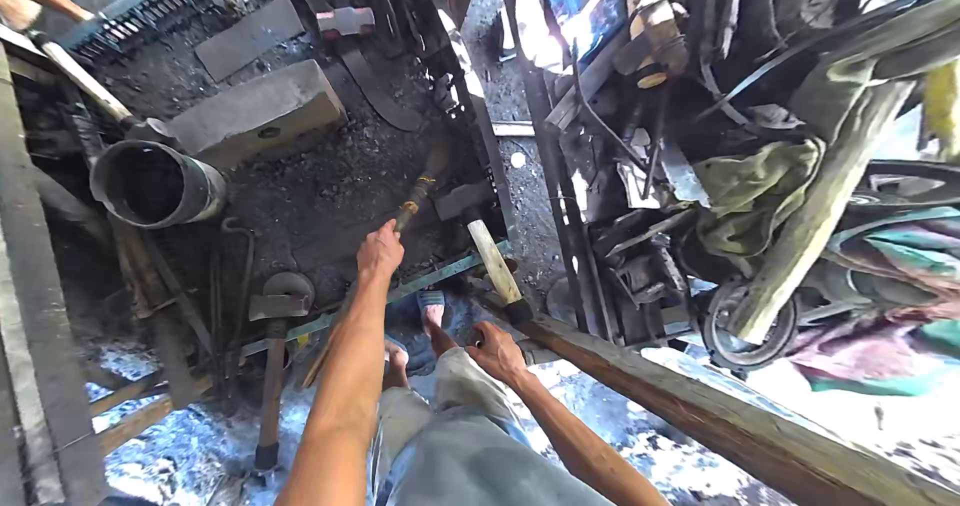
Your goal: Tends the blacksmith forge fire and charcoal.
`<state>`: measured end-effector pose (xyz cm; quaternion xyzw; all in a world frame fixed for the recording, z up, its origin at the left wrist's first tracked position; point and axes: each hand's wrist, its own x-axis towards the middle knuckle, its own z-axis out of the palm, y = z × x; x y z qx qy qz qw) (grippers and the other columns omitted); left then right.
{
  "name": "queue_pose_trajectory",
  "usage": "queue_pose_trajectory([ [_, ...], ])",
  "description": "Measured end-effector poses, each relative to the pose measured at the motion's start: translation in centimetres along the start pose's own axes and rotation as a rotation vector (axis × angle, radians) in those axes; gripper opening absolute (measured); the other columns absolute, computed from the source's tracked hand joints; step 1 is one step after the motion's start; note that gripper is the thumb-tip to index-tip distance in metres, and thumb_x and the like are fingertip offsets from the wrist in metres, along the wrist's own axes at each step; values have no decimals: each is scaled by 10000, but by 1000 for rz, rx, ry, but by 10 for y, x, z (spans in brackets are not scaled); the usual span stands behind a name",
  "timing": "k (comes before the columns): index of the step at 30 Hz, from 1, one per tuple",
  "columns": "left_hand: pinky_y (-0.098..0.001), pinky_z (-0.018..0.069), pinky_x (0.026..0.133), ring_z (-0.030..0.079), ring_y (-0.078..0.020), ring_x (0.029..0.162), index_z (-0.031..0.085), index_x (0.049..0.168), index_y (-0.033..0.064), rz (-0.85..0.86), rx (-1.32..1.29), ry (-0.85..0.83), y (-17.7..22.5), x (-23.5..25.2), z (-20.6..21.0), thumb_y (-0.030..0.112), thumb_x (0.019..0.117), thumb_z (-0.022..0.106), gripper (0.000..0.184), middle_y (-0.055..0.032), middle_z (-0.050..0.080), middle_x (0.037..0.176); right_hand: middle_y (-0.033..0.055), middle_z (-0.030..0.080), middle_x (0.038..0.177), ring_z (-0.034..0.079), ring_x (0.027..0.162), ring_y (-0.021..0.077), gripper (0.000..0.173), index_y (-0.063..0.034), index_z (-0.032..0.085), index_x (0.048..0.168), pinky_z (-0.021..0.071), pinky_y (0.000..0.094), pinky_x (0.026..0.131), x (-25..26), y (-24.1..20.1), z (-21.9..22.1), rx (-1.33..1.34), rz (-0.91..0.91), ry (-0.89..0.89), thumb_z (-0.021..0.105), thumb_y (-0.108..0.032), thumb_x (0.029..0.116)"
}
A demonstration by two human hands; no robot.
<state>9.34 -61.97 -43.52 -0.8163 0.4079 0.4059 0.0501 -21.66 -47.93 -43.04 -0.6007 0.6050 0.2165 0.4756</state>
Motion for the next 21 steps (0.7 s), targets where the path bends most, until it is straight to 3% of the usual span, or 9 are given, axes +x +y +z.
queue_pose_trajectory([
  [3,-685,548,884,688,-433,1115,566,1484,309,-72,-13,86,-47,4,-4,362,1076,480,420,-178,708,1258,83,695,1197,689,1074,271,516,-166,660,1261,584,538,866,1,0,1,-12,-8,4,725,-428,821],
  [8,-675,529,936,675,-419,1145,611,1447,232,-203,-15,210,-115,-58,-43,375,1078,488,414,-167,705,1270,119,691,1190,688,1067,307,514,-142,658,1254,577,581,858,6,3,6,10,-27,-40,744,-418,828],
  [10,-637,527,974,681,-398,1150,596,1464,198,-203,-26,211,-112,-83,-50,366,1088,470,430,-167,706,1273,115,688,1197,687,1069,308,516,-155,654,1264,578,582,852,6,4,6,-2,-22,-57,740,-421,831],
  [13,-588,525,1019,692,-358,1153,583,1473,150,-123,-96,184,-76,-103,-43,329,1093,478,433,-163,704,1287,108,690,1209,686,1079,307,517,-168,654,1276,577,577,862,5,7,7,-18,-23,-57,738,-419,831],
  [17,-607,550,967,696,-348,1146,576,1480,215,-2,-74,72,-26,-69,-14,340,1089,479,422,-126,710,1285,102,695,1197,692,1065,296,508,-170,658,1266,580,572,857,5,4,-2,-46,-27,-22,732,-416,828],
  [19,-625,562,912,702,-352,1124,578,1475,279,10,1,34,-28,-42,-2,377,1082,474,419,-112,720,1259,97,697,1198,692,1070,287,511,-166,660,1261,581,560,869,3,2,-6,-54,-26,0,734,-426,827],
  [21,-662,565,861,709,-383,1085,594,1453,302,-25,39,39,-55,-28,-3,380,1067,498,406,-130,726,1232,94,697,1199,689,1081,279,522,-159,663,1260,579,547,885,2,3,-8,-54,-30,22,742,-435,824],
])
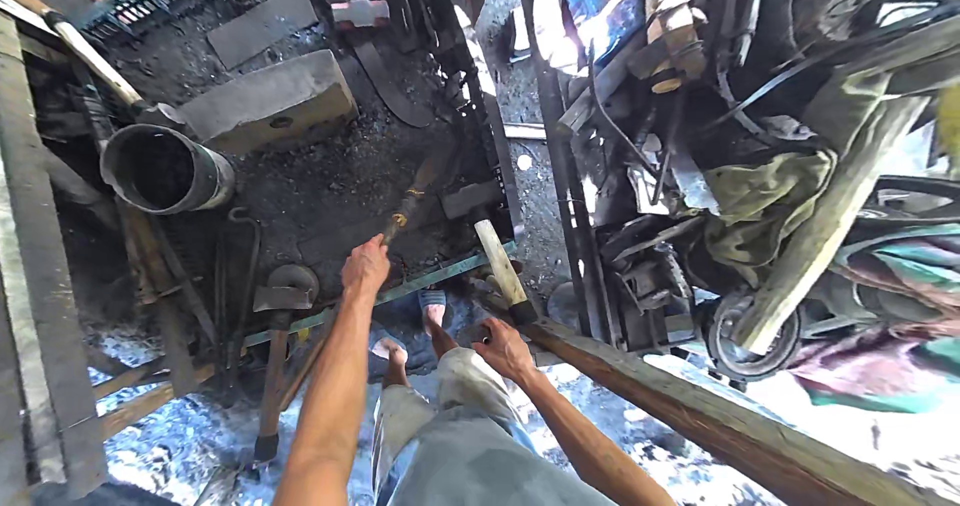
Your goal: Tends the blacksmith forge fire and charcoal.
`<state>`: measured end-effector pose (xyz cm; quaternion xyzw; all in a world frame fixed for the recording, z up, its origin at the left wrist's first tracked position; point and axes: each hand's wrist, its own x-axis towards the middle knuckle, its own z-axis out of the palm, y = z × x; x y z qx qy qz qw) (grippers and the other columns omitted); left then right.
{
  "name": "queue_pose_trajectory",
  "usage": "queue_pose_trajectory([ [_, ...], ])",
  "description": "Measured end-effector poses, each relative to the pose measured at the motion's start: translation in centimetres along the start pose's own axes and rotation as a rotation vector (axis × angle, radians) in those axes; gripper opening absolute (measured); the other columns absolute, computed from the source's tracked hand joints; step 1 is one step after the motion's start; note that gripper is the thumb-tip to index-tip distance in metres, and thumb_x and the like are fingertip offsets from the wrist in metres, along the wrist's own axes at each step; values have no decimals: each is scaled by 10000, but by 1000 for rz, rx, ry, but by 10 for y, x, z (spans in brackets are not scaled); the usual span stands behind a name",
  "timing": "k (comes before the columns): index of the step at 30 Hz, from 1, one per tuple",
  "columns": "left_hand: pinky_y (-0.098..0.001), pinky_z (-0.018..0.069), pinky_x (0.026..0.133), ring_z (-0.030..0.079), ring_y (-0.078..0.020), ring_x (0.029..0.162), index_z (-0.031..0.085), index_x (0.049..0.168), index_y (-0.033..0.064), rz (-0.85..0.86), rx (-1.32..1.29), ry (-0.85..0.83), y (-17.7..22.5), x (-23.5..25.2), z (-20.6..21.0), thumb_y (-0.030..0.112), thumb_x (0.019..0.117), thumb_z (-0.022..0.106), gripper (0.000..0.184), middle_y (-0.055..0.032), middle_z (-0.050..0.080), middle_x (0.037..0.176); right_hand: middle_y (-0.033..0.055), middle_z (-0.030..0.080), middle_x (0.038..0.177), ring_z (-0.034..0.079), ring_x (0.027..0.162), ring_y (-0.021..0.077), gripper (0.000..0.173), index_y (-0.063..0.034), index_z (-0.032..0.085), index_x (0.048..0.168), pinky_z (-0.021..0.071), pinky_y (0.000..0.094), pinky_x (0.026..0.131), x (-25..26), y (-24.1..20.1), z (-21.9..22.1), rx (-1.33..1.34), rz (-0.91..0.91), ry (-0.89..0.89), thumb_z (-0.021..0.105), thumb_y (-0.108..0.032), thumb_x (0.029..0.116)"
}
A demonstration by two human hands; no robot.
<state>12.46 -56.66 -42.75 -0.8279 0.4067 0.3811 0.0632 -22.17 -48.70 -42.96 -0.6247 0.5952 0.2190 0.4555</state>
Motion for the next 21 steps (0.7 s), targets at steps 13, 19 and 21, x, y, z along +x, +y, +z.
queue_pose_trajectory([
  [13,-577,552,974,720,-331,1086,609,1454,157,-162,-161,233,-119,-99,-54,327,1085,500,421,-151,720,1256,148,627,1336,638,1196,301,501,-139,662,1319,562,493,973,79,-77,-19,11,-245,143,724,-338,863],
  [19,-578,536,1015,697,-333,1163,594,1471,218,-106,-20,58,-109,-64,-23,350,1091,472,421,-123,720,1274,188,605,1328,583,1248,364,438,-146,677,1313,540,532,974,183,-147,-22,-196,-299,241,734,-225,886],
  [21,-594,538,1001,694,-355,1158,601,1464,217,-113,4,58,-129,-42,-21,349,1088,478,417,-139,720,1262,193,604,1316,594,1227,377,365,-119,693,1237,560,542,913,218,-159,-15,-306,-324,310,729,-186,880],
])
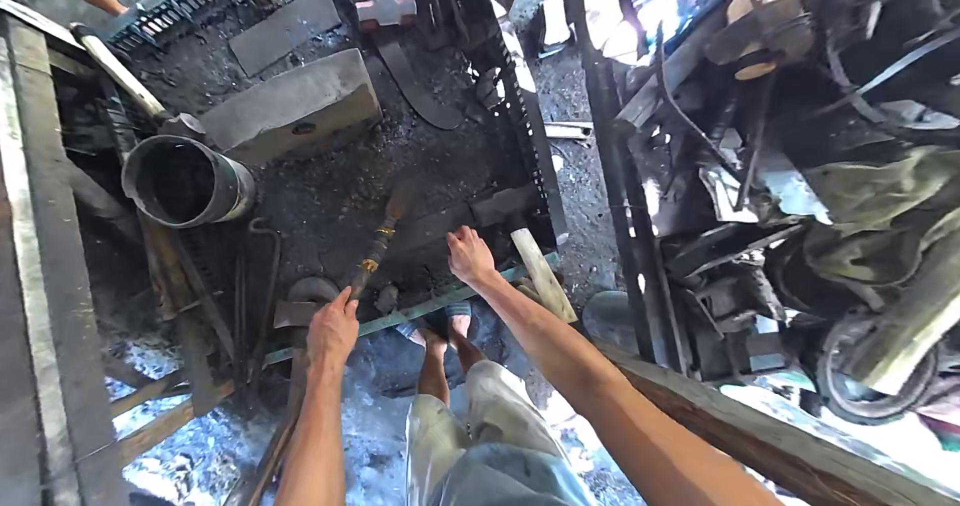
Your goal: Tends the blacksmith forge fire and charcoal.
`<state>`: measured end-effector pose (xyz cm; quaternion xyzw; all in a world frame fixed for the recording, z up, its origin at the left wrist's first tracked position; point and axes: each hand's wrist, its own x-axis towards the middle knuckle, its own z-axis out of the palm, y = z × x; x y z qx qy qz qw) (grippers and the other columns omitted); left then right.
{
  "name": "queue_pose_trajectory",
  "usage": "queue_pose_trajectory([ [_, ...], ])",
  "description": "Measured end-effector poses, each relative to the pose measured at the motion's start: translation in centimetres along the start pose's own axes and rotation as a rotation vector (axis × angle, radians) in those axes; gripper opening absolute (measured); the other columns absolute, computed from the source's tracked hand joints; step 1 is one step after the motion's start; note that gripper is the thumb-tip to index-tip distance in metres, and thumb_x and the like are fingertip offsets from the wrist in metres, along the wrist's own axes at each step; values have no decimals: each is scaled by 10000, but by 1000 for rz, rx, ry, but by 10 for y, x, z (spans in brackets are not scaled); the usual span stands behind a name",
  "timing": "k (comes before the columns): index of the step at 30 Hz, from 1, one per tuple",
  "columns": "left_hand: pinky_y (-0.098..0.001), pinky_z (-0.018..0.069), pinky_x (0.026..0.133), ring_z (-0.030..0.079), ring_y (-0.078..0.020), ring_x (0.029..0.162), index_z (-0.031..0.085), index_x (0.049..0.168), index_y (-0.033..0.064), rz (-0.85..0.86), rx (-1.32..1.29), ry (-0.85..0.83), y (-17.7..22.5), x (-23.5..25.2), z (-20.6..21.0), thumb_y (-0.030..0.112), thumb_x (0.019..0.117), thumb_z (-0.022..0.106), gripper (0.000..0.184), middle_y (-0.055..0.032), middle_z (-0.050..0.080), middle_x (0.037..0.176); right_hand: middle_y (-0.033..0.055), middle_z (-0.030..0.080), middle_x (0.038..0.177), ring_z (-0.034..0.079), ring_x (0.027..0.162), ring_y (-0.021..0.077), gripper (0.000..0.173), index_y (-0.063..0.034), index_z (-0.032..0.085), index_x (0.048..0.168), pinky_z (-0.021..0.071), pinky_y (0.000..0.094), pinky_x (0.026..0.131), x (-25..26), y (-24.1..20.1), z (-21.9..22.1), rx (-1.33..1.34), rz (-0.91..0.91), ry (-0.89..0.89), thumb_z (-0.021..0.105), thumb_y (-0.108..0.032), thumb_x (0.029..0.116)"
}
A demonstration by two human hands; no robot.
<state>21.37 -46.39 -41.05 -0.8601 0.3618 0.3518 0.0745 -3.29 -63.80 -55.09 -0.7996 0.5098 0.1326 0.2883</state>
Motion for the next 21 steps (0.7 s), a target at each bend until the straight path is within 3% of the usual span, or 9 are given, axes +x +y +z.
queue_pose_trajectory([
  [3,-628,535,981,693,-373,1148,620,1444,228,-44,11,61,-46,21,-9,350,1076,501,405,-143,719,1263,197,598,1295,601,1192,388,294,-90,690,1177,569,545,863,35,4,24,-119,-45,85,703,-82,883],
  [5,-635,531,982,700,-364,1140,643,1421,217,-7,-5,114,-74,19,-22,345,1072,522,392,-136,724,1259,196,588,1344,587,1229,396,412,-89,664,1266,557,553,908,53,8,28,-166,-45,94,725,-53,860],
  [7,-619,536,988,714,-344,1124,670,1389,188,45,-56,170,-98,1,-26,322,1065,548,372,-127,737,1237,193,577,1401,532,1317,404,560,-108,575,1426,508,570,995,62,12,27,-170,-43,65,715,-129,884],
  [9,-611,550,975,726,-337,1101,666,1392,161,68,-133,185,-109,-30,-23,306,1059,561,378,-142,739,1227,189,576,1413,503,1356,399,636,-122,509,1493,480,584,1034,64,11,16,-71,-14,71,710,-284,912],
  [11,-595,606,827,759,-318,913,668,1383,132,56,-246,198,-110,-57,-10,289,1042,585,384,-160,759,1127,180,600,1373,549,1304,383,578,-122,544,1455,510,570,991,76,10,-10,40,38,147,678,-347,940],
  [14,-481,616,574,699,-223,605,672,1360,83,-8,-438,192,-100,-92,24,261,1024,619,384,-144,757,923,194,622,1350,601,1254,393,457,-112,597,1397,536,582,979,115,24,-51,99,106,212,625,-307,985],
  [21,-331,590,482,660,-124,532,675,1318,23,-101,-668,128,-34,-115,69,148,1011,621,336,-69,732,785,161,639,1319,632,1216,346,346,-128,675,1313,552,551,974,219,48,-73,148,252,269,614,-240,992],
])
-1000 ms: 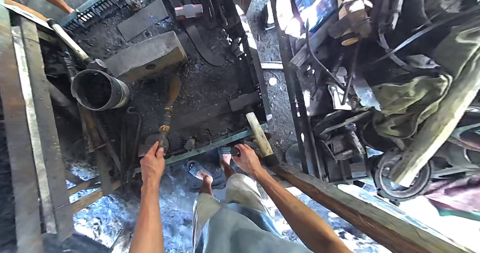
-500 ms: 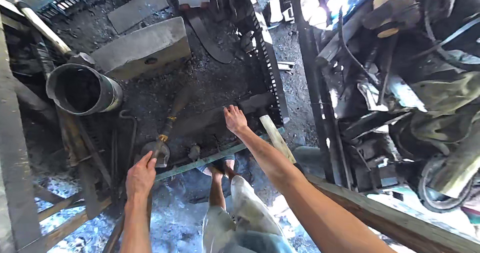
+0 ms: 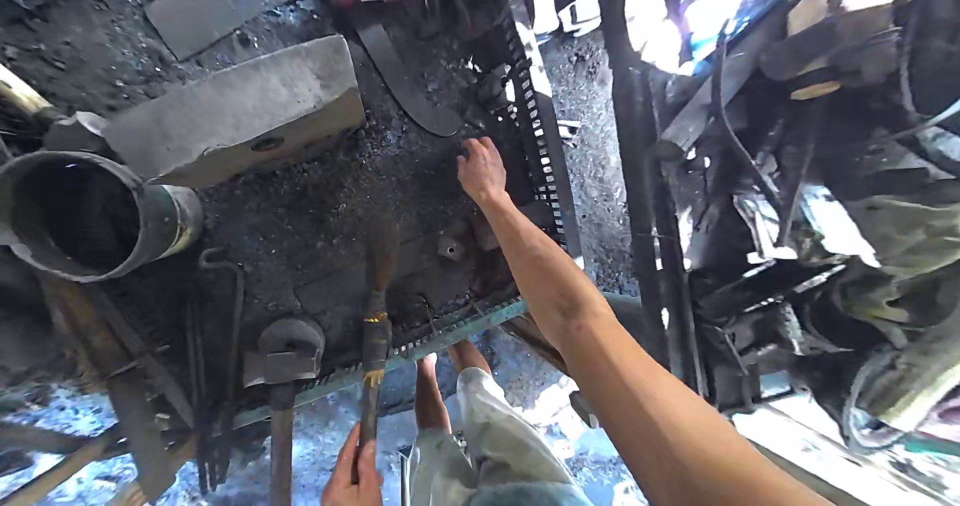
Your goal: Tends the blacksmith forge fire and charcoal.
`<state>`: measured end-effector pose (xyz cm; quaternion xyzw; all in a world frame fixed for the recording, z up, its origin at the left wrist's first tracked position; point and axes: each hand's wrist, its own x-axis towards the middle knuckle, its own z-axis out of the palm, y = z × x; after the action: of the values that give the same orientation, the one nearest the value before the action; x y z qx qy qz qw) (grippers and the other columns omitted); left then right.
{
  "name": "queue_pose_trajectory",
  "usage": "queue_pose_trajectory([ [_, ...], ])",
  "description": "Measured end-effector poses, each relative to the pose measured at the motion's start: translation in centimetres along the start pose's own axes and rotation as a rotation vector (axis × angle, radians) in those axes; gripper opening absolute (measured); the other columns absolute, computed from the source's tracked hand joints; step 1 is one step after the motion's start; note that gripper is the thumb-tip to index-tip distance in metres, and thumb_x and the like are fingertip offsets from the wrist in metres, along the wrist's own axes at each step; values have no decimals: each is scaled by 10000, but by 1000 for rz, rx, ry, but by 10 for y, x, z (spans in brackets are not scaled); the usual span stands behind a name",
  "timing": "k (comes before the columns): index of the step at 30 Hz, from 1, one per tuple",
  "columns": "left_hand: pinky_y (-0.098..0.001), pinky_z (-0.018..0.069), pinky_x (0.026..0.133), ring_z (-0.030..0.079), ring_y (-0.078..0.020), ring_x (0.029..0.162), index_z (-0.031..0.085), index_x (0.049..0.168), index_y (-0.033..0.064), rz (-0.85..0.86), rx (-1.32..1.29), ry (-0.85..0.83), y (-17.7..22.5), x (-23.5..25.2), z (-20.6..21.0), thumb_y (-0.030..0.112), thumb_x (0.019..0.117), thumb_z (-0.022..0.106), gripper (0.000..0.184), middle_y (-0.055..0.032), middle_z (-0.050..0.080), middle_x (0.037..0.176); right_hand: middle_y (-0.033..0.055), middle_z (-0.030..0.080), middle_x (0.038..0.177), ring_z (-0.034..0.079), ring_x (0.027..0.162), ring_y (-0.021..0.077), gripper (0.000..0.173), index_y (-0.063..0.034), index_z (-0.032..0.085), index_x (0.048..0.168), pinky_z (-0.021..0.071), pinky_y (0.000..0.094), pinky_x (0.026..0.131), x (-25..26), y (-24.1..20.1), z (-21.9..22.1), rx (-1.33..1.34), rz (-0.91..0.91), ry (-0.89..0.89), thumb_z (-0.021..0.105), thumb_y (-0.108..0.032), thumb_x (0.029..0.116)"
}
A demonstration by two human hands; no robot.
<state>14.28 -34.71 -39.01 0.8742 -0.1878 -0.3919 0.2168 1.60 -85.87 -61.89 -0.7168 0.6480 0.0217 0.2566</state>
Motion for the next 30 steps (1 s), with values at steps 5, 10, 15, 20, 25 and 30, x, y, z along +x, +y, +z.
queue_pose_trajectory([
  [5,-302,587,481,659,-101,535,687,1285,-2,33,-27,19,22,15,15,124,983,648,329,-57,739,792,176,616,1327,662,1138,375,294,-115,688,1245,591,575,861,16,-1,12,-38,40,20,644,-233,979],
  [10,-307,582,481,655,-99,528,698,1280,19,9,29,63,33,28,15,154,989,647,325,-57,736,777,204,618,1268,673,1080,388,280,-69,668,1176,589,572,779,17,-3,7,-116,10,13,603,-250,972],
  [15,-293,569,442,642,-100,497,681,1287,-4,-58,-48,101,48,31,15,122,981,652,332,-52,722,750,217,662,1203,675,1116,398,307,-65,601,1279,578,565,880,35,-36,-10,-106,-79,-41,555,-173,995],
  [20,-275,560,433,639,-91,496,681,1283,-14,-56,-64,112,53,28,16,113,979,654,331,-50,722,749,197,638,1278,636,1198,384,345,-116,639,1300,571,567,917,39,-26,-22,-16,-41,-8,599,-150,958],
  [25,-286,562,435,640,-94,498,686,1282,3,-56,-62,97,47,30,25,124,976,663,330,-43,728,754,196,663,1203,631,1169,399,224,-84,710,1155,564,572,908,22,17,-3,-114,-131,-109,664,-193,965],
  [30,-277,562,440,640,-84,500,700,1261,9,-38,-51,108,54,31,27,121,968,671,316,-33,730,747,195,627,1209,638,1135,373,211,-76,685,1115,578,538,868,18,10,5,-64,-96,-46,627,-167,934],
])
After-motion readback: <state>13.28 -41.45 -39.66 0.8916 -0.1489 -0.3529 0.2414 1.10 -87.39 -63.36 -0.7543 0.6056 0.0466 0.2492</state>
